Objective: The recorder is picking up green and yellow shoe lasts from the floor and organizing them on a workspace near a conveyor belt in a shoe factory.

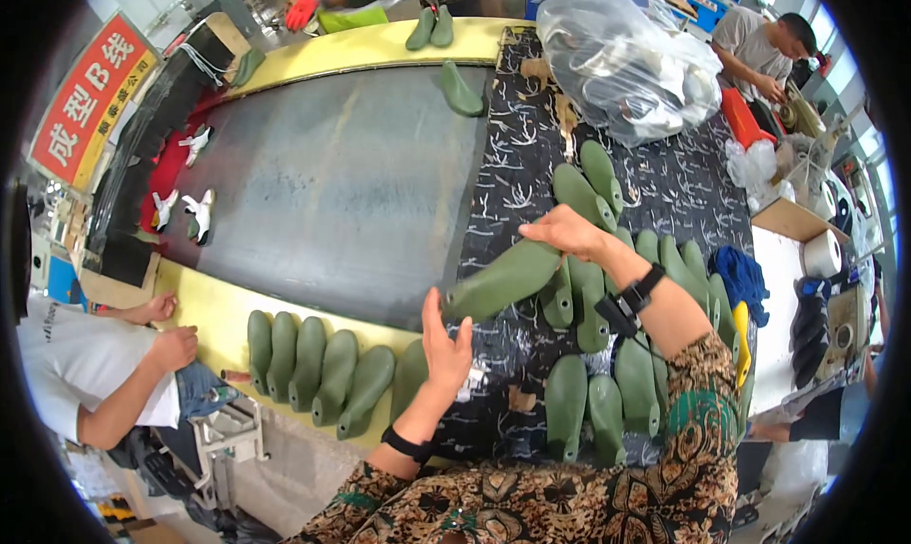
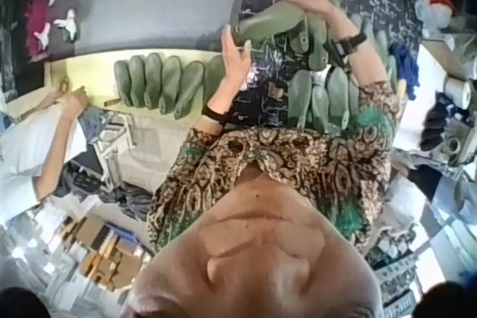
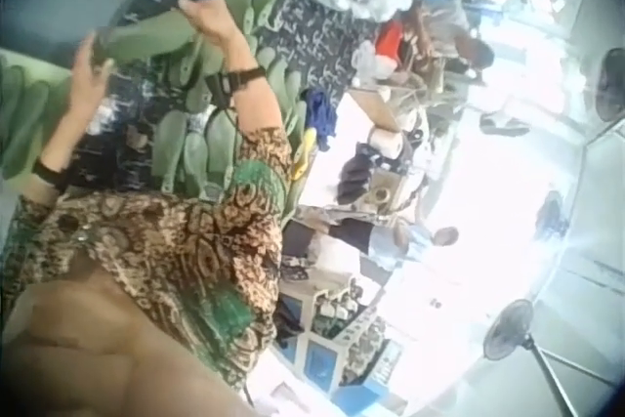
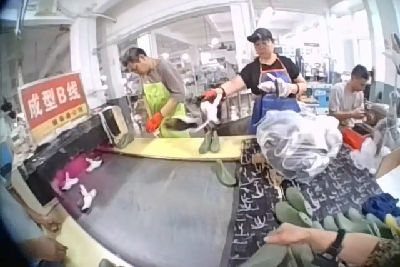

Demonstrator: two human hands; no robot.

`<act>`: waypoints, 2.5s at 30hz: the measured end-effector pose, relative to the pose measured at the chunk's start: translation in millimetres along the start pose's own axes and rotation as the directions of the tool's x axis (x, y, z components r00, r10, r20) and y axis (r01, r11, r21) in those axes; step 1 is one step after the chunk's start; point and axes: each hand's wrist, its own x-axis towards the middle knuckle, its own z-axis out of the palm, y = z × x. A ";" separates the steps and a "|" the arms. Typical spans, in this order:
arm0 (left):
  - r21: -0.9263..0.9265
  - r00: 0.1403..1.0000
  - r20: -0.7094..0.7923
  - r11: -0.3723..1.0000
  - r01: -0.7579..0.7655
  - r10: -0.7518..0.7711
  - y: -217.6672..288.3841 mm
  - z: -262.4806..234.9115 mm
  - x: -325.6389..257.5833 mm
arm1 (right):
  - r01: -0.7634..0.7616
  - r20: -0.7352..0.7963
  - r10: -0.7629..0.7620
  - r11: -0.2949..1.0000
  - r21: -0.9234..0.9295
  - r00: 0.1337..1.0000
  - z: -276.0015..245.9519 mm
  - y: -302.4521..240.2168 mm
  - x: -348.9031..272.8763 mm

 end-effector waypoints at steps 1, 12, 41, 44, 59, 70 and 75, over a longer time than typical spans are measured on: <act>-0.008 1.000 -0.005 1.000 -0.003 0.003 -0.3 10.3 -3.0 | 0.023 -0.110 0.001 0.976 0.217 0.994 -6.4 12.9 8.0; 0.297 0.911 0.400 0.926 -0.234 0.102 -25.6 63.0 -43.6 | 0.444 -0.708 -0.061 0.815 0.371 0.704 -79.8 -25.7 223.4; 0.331 0.870 0.489 0.910 -0.248 0.060 -25.4 63.1 -38.8 | 0.332 -0.347 -0.412 0.904 -0.268 0.843 -89.2 -33.0 230.4; 0.303 0.875 0.476 0.919 -0.252 0.083 -31.1 67.6 -39.0 | 0.079 -0.461 -0.341 0.864 -0.497 0.819 -119.2 4.2 119.6; 0.372 0.849 0.526 0.912 -0.173 -0.054 42.4 138.3 21.7 | -0.297 -0.311 0.154 0.818 -0.492 0.938 31.2 120.3 -41.6; 0.280 0.910 0.416 0.950 -0.135 0.007 3.1 18.8 -62.7 | -0.149 -0.304 0.098 0.977 -0.150 0.948 70.8 93.7 -17.6; 0.303 0.926 0.372 0.951 -0.056 -0.064 -8.7 -25.5 -123.3 | -0.252 -0.542 -0.040 0.855 -0.454 0.839 77.8 86.7 28.3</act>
